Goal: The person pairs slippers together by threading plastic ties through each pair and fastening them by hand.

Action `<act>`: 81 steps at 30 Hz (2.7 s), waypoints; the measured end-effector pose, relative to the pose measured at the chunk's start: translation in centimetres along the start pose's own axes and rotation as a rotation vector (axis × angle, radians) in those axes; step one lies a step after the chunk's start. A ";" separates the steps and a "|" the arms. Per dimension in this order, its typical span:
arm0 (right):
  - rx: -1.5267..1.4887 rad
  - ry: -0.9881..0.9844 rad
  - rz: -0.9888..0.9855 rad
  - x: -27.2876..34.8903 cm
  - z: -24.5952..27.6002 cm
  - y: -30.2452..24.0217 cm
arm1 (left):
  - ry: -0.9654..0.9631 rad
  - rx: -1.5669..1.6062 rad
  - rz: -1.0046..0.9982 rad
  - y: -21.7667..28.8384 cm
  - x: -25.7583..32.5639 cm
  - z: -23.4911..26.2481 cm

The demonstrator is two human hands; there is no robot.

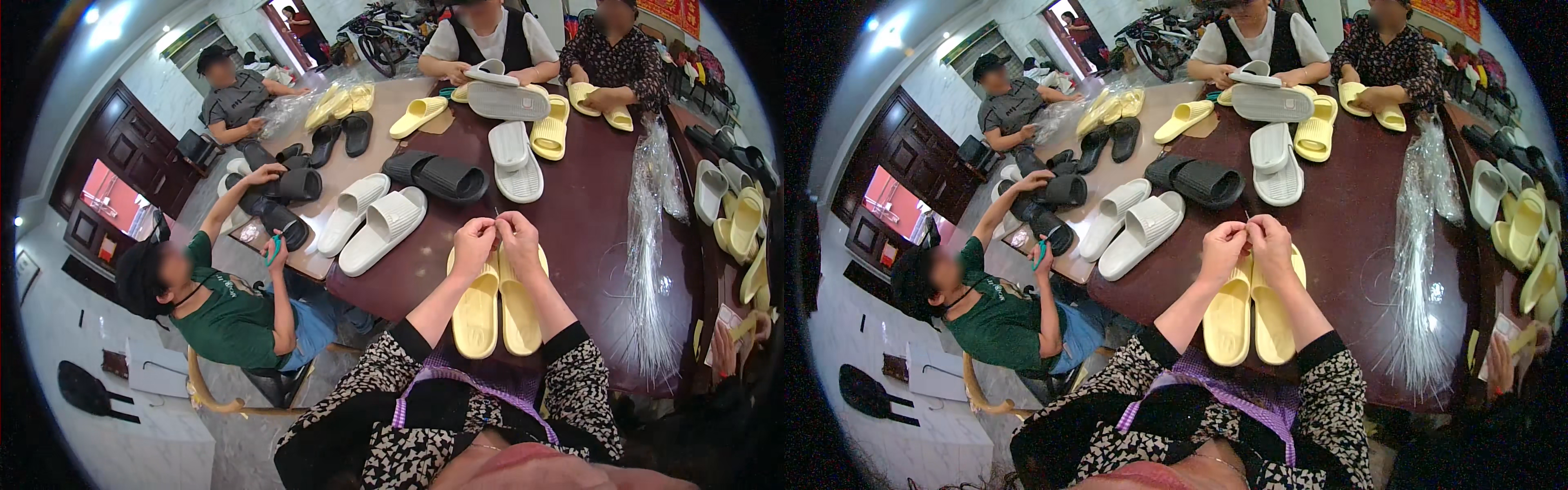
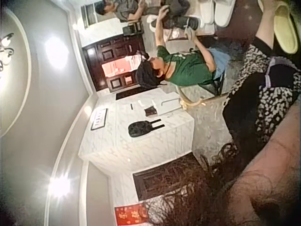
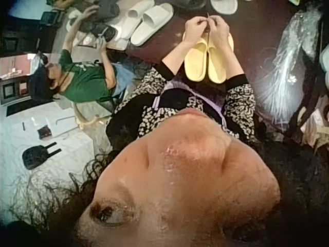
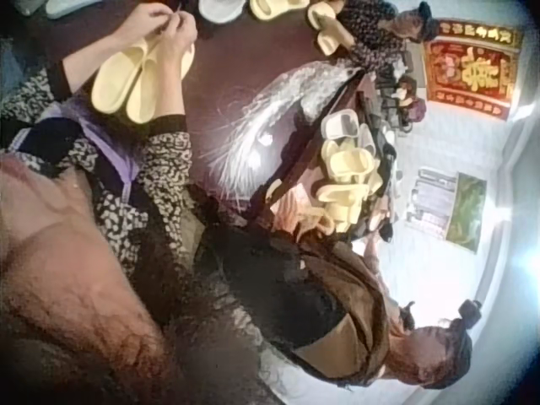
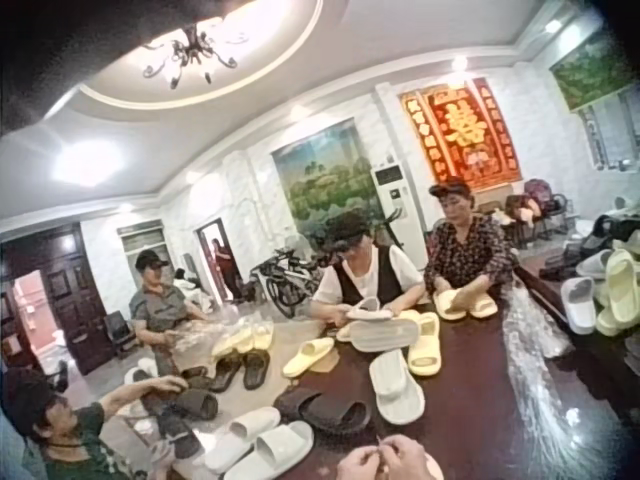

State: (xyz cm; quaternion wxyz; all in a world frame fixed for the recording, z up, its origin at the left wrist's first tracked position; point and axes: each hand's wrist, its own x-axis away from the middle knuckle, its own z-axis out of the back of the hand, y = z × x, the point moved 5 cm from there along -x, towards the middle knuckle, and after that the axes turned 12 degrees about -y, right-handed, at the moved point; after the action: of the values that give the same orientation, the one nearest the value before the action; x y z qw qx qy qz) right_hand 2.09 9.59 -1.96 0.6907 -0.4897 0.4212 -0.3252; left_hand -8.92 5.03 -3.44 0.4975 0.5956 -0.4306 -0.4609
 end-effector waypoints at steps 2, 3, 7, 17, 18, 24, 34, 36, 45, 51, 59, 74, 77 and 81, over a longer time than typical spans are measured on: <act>0.113 0.037 0.073 0.1 0.1 -0.5 | -0.029 0.025 0.042 0.0 0.1 0.1; 0.224 0.075 0.145 0.2 0.2 -1.0 | -0.058 0.049 0.085 0.1 0.1 0.2; 0.364 0.134 0.279 1.0 0.3 -1.8 | -0.144 0.175 0.146 -0.1 0.2 0.2; 0.075 0.070 0.271 -3.4 1.5 1.5 | -0.132 0.124 0.064 -1.7 -4.2 0.2; 0.078 0.080 0.240 -3.2 1.4 2.2 | -0.143 0.131 0.093 -2.6 -4.2 0.2; -0.201 0.061 0.077 -3.5 2.3 4.3 | -0.067 0.266 0.070 -3.9 -5.0 0.0; 0.308 0.092 0.341 -2.6 1.9 1.0 | 0.046 0.331 0.073 -2.8 -4.3 0.5; 0.311 0.089 0.330 -2.5 1.7 1.0 | 0.061 0.295 0.052 -2.6 -4.2 0.5; 0.358 0.093 0.330 -2.1 1.1 1.4 | 0.124 0.205 -0.023 -2.3 -3.6 0.5; 0.349 0.089 0.299 -2.2 1.3 1.8 | 0.120 0.168 -0.024 -2.6 -3.7 0.4; 0.382 0.097 0.340 -2.6 0.8 0.3 | 0.213 -0.265 -0.318 -0.7 -3.4 1.3; 0.287 0.035 0.298 0.6 -0.5 -3.5 | -0.049 0.383 0.089 -0.2 0.3 1.5; 0.295 0.036 0.297 0.7 -0.5 -3.3 | -0.065 0.383 0.102 -0.5 0.2 1.5; 0.326 0.037 0.268 0.7 -0.1 -2.4 | -0.087 0.353 0.113 -0.5 0.2 1.0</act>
State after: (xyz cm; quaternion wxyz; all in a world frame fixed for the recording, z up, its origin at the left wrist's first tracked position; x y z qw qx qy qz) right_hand 2.25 8.21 0.16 0.7900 -0.3052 0.4368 -0.3033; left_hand -9.82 4.75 -4.00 0.3913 0.6281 -0.5584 -0.3749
